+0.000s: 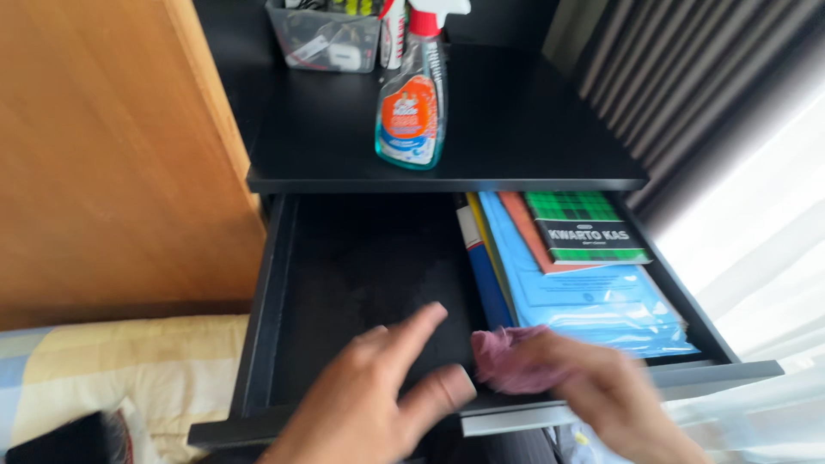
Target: The person wipes down the surface of a black desk and its drawers with a cloth and cleaning spray, then organizes various items like notebooks, discs, and packaged goods into a drawer.
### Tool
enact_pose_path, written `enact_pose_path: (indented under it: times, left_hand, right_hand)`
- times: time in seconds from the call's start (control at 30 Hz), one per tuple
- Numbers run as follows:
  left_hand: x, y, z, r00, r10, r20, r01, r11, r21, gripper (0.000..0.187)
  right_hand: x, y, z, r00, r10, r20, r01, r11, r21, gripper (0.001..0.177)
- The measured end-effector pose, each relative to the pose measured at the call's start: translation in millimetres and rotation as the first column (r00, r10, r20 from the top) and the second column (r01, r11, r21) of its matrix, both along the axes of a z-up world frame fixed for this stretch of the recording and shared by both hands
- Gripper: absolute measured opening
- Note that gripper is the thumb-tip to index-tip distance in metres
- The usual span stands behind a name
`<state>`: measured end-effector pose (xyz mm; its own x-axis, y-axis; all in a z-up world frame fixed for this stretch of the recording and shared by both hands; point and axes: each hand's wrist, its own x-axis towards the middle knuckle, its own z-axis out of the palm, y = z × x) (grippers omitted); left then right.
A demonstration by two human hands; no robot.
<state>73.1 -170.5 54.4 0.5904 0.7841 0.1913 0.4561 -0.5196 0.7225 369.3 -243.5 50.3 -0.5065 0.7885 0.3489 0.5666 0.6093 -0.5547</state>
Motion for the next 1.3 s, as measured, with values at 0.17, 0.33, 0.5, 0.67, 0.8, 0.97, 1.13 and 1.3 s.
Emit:
enact_pose_path:
  times: [0.17,0.33,0.5,0.67,0.8,0.97,1.13,1.3]
  left_hand:
    - [33.3,1.8,-54.1,0.964,-0.264,-0.018,0.262,0.940,0.216,0.079]
    - [37.7,8.3,-82.9,0.955,-0.268,-0.127,0.292,0.928,0.230,0.051]
    - [31.9,-1.4,-70.9,0.967,-0.241,-0.084,0.254,0.929,0.267,0.043]
    - [26.6,-8.6,-46.2,0.978,-0.211,-0.008,0.199,0.911,0.360,0.035]
    - [24.3,-12.5,-47.0,0.982,-0.187,0.026,0.154,0.873,0.463,0.034]
    - [24.9,-12.8,-62.3,1.000,-0.025,-0.015,0.029,0.911,0.411,0.033]
    - [25.5,-14.6,-63.1,0.999,0.014,-0.031,0.001,0.903,0.430,0.043]
    - [-14.8,-29.0,-45.7,0.975,0.185,0.120,-0.221,0.824,0.521,0.029]
  right_hand:
    - [56.3,-41.1,-26.8,0.551,-0.773,-0.314,0.814,0.414,0.408,0.032]
    - [23.0,-31.9,-50.9,-0.022,-0.752,-0.659,0.772,0.406,-0.489,0.016]
    - [-16.5,-11.5,-34.5,0.435,-0.802,-0.410,0.900,0.372,0.228,0.018]
    - [-59.5,16.6,-6.1,0.478,-0.823,-0.308,0.878,0.430,0.212,0.028]
    - [-114.7,39.9,1.5,0.737,-0.605,-0.301,0.676,0.663,0.322,0.020]
    - [-156.4,57.3,2.9,0.852,-0.452,-0.263,0.517,0.805,0.291,0.019]
    - [-166.1,57.0,7.8,0.796,-0.553,-0.245,0.603,0.756,0.255,0.020]
    - [-197.8,37.7,17.6,0.841,-0.426,-0.333,0.526,0.787,0.321,0.017]
